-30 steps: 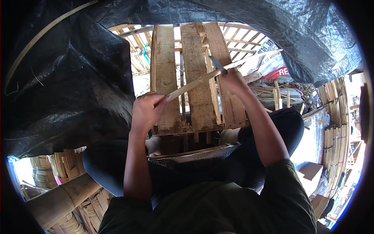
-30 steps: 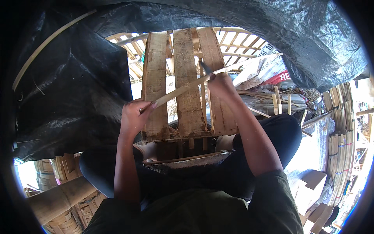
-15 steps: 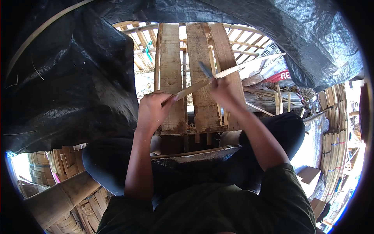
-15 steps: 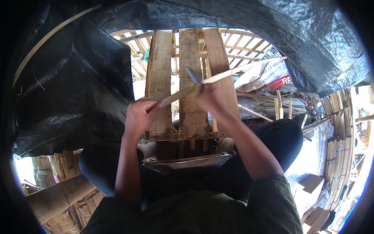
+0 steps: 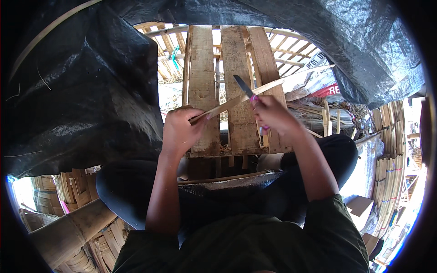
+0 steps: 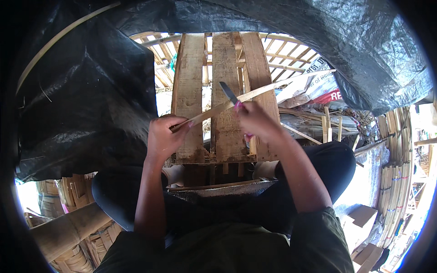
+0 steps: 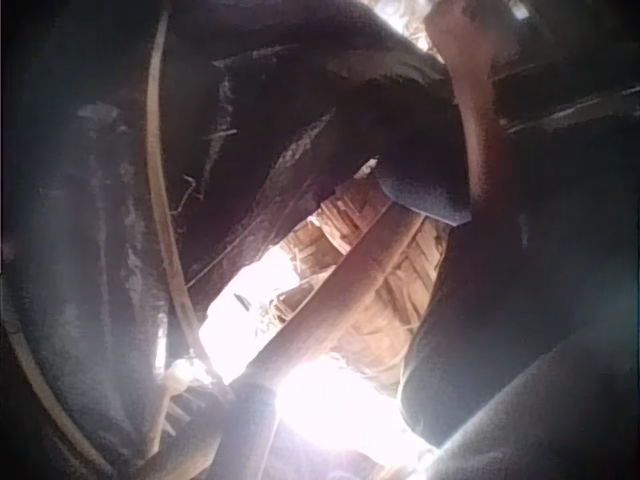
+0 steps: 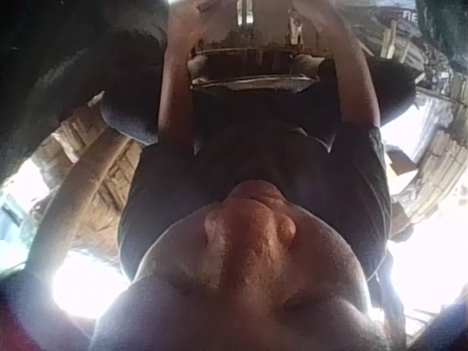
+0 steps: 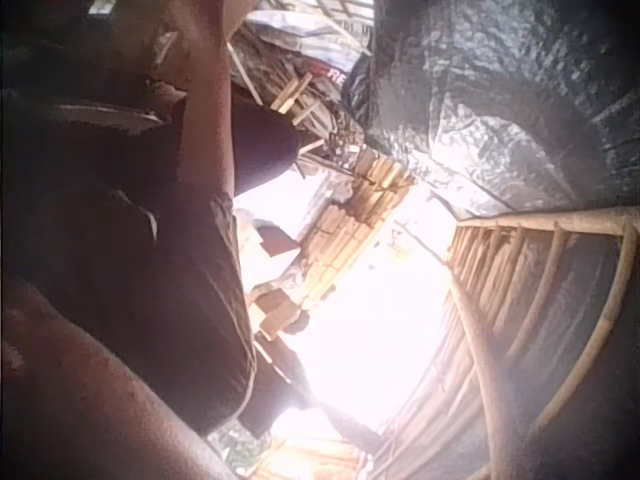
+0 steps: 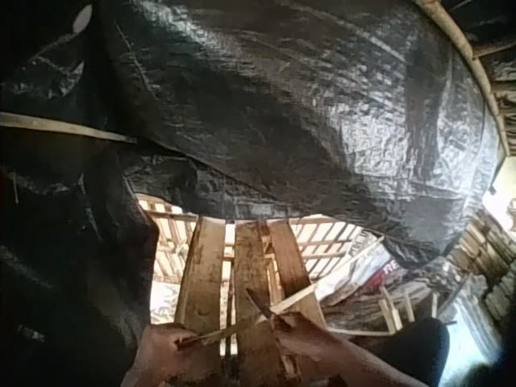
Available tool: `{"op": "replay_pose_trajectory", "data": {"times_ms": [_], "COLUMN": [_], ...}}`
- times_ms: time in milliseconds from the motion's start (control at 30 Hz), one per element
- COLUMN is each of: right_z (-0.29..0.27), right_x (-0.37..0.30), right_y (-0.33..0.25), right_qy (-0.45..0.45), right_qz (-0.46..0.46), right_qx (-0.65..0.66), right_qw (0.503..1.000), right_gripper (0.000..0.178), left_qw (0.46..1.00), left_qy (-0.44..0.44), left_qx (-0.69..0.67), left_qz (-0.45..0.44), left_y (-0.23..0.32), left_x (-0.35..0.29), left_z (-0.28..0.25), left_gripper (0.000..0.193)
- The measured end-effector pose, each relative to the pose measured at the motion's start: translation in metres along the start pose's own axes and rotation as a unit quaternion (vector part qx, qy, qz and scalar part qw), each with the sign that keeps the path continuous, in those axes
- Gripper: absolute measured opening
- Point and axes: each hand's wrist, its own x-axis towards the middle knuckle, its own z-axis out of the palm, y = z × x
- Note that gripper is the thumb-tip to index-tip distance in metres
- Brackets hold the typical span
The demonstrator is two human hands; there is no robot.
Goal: The person scrapes and shaves along the length of a bamboo strip using a small knife.
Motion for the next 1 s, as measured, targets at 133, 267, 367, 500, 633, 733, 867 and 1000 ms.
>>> {"op": "replay_pose_trajectory", "data": {"times_ms": [133, 267, 367, 500, 633, 733, 867, 1000], "right_z": [-0.029, 0.030, -0.002, -0.023, 0.028, -0.014, -0.009, 0.035], "right_x": [0.014, -0.016, -0.001, 0.005, -0.022, -0.004, 0.005, -0.026], "right_y": [0.014, 0.008, 0.005, 0.002, -0.005, -0.009, -0.001, -0.011], "right_qy": [0.147, 0.015, 0.025, 0.216, -0.058, -0.019, 0.204, -0.048], "right_qz": [0.030, 0.056, 0.069, 0.028, 0.069, 0.082, 0.102, 0.040], "right_qx": [0.018, 0.116, 0.088, 0.219, 0.124, 0.164, 0.210, 0.045], "right_qw": [0.989, 0.992, 0.993, 0.951, 0.988, 0.983, 0.951, 0.997], "right_gripper": [0.040, 0.034, 0.032, 0.020, 0.024, 0.035, 0.035, 0.027], "left_qw": [0.999, 1.000, 1.000, 1.000, 1.000, 1.000, 1.000, 1.000], "left_qy": [0.005, -0.025, -0.008, -0.003, -0.017, 0.022, 0.023, -0.006], "left_qx": [-0.040, -0.009, -0.013, -0.015, 0.009, -0.019, -0.012, -0.004], "left_qz": [-0.009, -0.017, -0.020, -0.019, -0.013, -0.008, 0.001, -0.013], "left_y": [0.004, 0.005, 0.004, 0.007, 0.003, 0.003, 0.004, 0.005], "left_x": [0.004, 0.003, -0.001, 0.002, 0.004, 0.001, 0.001, 0.002], "left_z": [0.001, 0.002, -0.001, 0.002, 0.005, 0.003, 0.005, 0.005], "left_gripper": [0.014, 0.013, 0.014, 0.015, 0.016, 0.014, 0.014, 0.015]}}
